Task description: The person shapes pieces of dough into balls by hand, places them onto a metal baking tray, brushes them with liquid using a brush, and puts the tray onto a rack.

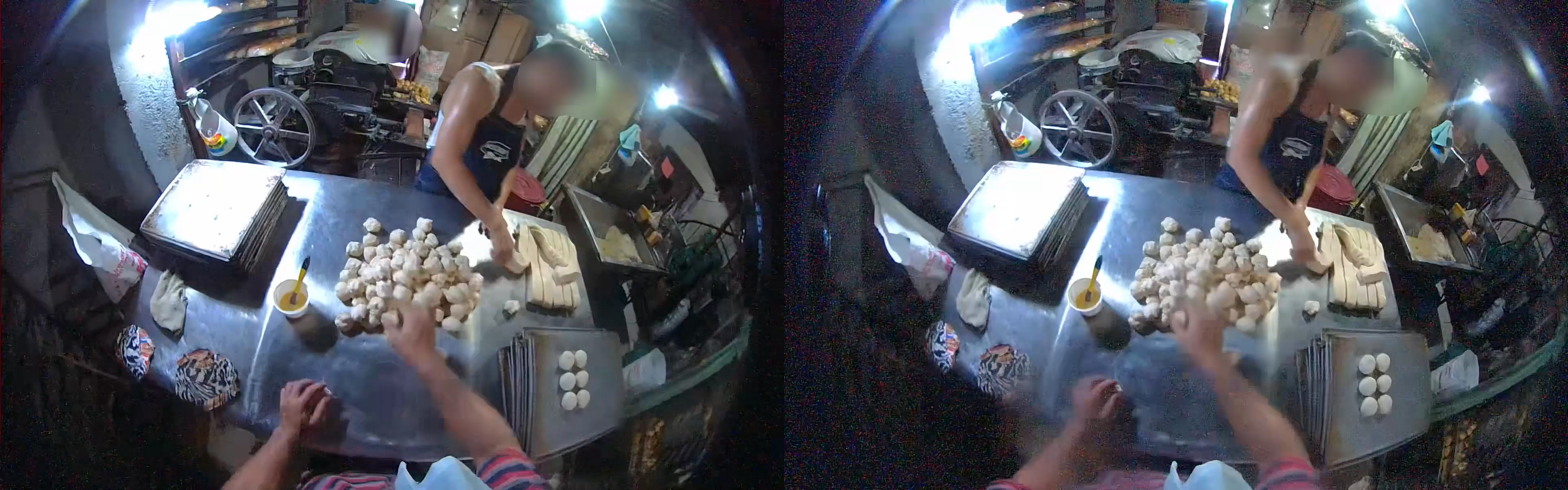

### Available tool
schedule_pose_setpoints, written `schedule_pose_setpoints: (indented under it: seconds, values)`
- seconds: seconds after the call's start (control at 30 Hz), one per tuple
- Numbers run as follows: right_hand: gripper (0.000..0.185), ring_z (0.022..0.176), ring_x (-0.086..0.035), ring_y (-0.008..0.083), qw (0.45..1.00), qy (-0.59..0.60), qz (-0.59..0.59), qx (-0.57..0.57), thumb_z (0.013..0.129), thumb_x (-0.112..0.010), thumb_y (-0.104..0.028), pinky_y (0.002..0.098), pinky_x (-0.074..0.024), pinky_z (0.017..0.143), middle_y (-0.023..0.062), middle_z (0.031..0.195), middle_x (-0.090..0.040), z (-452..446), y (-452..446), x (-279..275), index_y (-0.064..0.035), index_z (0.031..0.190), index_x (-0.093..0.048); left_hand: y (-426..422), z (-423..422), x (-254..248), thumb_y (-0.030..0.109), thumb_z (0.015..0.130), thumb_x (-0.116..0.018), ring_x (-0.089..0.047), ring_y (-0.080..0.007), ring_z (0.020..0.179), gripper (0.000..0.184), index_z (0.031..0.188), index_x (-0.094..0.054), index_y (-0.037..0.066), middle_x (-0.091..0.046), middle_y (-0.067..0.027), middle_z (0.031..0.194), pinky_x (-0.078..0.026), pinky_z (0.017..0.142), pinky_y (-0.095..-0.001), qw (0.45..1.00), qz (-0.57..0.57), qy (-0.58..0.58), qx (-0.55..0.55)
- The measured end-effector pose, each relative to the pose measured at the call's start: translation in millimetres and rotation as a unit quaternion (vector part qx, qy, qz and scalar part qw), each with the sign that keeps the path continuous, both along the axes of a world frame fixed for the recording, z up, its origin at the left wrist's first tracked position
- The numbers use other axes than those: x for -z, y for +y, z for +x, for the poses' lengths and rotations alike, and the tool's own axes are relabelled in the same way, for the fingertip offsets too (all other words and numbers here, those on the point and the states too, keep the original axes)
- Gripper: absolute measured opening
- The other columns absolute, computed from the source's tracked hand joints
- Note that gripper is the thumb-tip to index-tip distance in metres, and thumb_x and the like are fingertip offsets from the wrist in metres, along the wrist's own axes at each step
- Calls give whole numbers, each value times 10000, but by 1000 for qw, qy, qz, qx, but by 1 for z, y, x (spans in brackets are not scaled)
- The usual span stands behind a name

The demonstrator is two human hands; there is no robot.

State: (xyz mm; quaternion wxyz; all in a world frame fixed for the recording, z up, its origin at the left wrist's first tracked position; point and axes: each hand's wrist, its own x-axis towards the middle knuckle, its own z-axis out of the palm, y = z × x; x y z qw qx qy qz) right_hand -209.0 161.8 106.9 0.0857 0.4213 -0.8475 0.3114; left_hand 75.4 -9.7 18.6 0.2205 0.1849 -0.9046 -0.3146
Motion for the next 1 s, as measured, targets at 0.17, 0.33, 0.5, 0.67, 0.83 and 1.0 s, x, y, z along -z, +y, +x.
schedule_pose_setpoints:
  seconds: [0.17,0.33,0.5,0.67,0.83,1.0]
  values:
    - [293,965,-676,386,998,-30,-49,-22,904,-742,-234,487,-535,865,202,1043,-712,102,70,74,-84,1156,-746,15,-12,-1,274,942,-717,-608,-327,1037,225,1110,-770,134,-696,-96,1072,-470,908,-477,997,-76,-19,8]
    - [242,974,-671,401,984,-170,-20,55,939,-703,-251,497,-527,868,186,1041,-707,112,129,74,-106,1128,-747,-8,30,-27,202,974,-693,-609,-351,886,173,1022,-759,49,-666,-130,897,-483,823,-470,988,69,134,-16]
    - [315,1067,-646,393,968,-152,196,-48,973,-607,-296,534,-484,959,191,1066,-703,153,151,55,-84,1184,-703,-13,27,51,80,867,-668,-596,-375,1038,172,1024,-728,120,-665,-119,1055,-444,955,-522,970,-201,-22,134]
    - [372,1220,-592,378,990,-16,139,13,965,-572,-193,525,-474,1018,184,1216,-655,123,65,71,-82,1318,-619,-9,-87,16,20,792,-642,-607,-374,1027,331,1099,-709,123,-629,-140,1058,-496,867,-469,965,-172,58,191]
    - [346,1032,-673,432,980,-98,106,139,912,-609,-165,533,-531,924,223,1199,-679,93,119,72,-36,1228,-667,-33,-54,-13,52,863,-619,-602,-415,1018,404,1263,-646,104,-638,-182,1059,-508,843,-474,992,-1,17,124]
    - [331,973,-665,391,983,-73,169,7,897,-627,-186,503,-537,897,188,1123,-684,159,137,92,-53,1198,-666,-13,-11,46,42,867,-542,-567,-431,1058,429,1278,-644,105,-651,-176,1117,-439,989,-536,983,-111,-19,147]
